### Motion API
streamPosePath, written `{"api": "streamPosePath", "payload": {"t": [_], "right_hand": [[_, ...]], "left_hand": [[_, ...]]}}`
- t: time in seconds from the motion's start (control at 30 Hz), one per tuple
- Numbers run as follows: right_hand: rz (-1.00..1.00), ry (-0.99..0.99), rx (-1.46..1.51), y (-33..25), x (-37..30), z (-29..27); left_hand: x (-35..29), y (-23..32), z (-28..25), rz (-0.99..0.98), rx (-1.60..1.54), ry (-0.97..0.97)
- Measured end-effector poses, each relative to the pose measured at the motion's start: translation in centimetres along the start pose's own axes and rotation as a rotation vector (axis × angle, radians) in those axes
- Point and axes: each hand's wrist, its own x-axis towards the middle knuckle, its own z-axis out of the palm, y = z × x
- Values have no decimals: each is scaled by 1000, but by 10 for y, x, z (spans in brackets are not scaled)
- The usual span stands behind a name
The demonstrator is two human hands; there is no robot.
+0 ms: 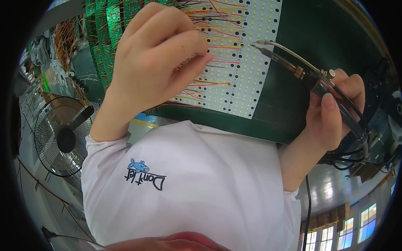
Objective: The person solders wires from circuit boards onto an LED panel using a soldering iron, places the assembled unit onto a shelf, and places a new LED panel on the workstation.
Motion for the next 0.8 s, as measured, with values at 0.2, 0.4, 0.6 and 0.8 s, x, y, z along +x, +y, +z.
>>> {"api": "streamPosePath", "payload": {"t": [0.2, 0.4, 0.6, 0.8], "right_hand": [[-2, 26, -29, -2, -1, 0], [-15, 35, -30, -1, -3, -2], [40, -112, 126, -1, -2, -16], [34, -86, 78, -3, -3, -9]], "left_hand": [[-1, 15, -1, -104, 188, -47], [3, 19, 1, -153, 217, -124], [-5, 26, -6, -171, 205, -327], [-6, 28, -1, -157, 238, -354]]}}
